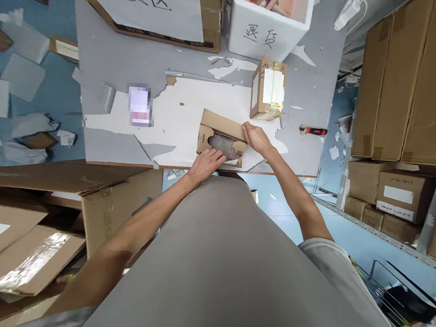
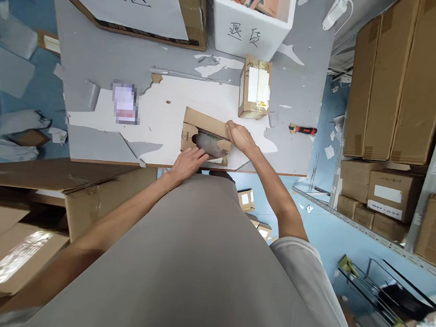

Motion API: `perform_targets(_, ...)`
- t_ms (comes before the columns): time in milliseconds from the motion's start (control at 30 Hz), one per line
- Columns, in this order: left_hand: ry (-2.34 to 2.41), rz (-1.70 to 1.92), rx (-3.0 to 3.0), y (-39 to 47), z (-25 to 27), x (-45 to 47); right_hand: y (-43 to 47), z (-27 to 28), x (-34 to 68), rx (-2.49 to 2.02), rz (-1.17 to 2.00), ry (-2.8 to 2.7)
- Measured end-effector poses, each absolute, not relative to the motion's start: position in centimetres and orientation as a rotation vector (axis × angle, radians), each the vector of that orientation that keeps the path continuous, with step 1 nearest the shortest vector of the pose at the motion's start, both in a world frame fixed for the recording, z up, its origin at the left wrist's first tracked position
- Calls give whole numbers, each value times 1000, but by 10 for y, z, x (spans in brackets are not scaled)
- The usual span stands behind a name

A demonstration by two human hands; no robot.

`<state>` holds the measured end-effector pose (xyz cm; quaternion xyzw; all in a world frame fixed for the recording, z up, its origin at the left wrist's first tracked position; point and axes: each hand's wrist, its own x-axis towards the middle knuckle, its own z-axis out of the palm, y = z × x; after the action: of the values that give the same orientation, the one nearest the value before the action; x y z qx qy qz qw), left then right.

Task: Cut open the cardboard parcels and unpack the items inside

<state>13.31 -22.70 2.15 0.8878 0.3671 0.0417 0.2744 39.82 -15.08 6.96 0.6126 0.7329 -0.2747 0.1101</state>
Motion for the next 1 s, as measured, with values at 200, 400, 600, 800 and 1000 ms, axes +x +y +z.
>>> perform_targets(200,1106,22,2374,-226,25,135,-169,61,392,1962,-836,2250)
perform_targets(400,928,4,2395,-210,28,187,-180,32,413,2445,-1019,1976)
perform_targets(600,794,-141,2482,-213,25,217,-209,-4,414,3055,-1424,1290)
perform_targets(800,761,-118,2430,-211,20,210,-226,-22,374,3377,-1888,1299)
perform_targets(1000,893,9,2356,-187,12,211,-169,-42,365,3293,-1870,1517)
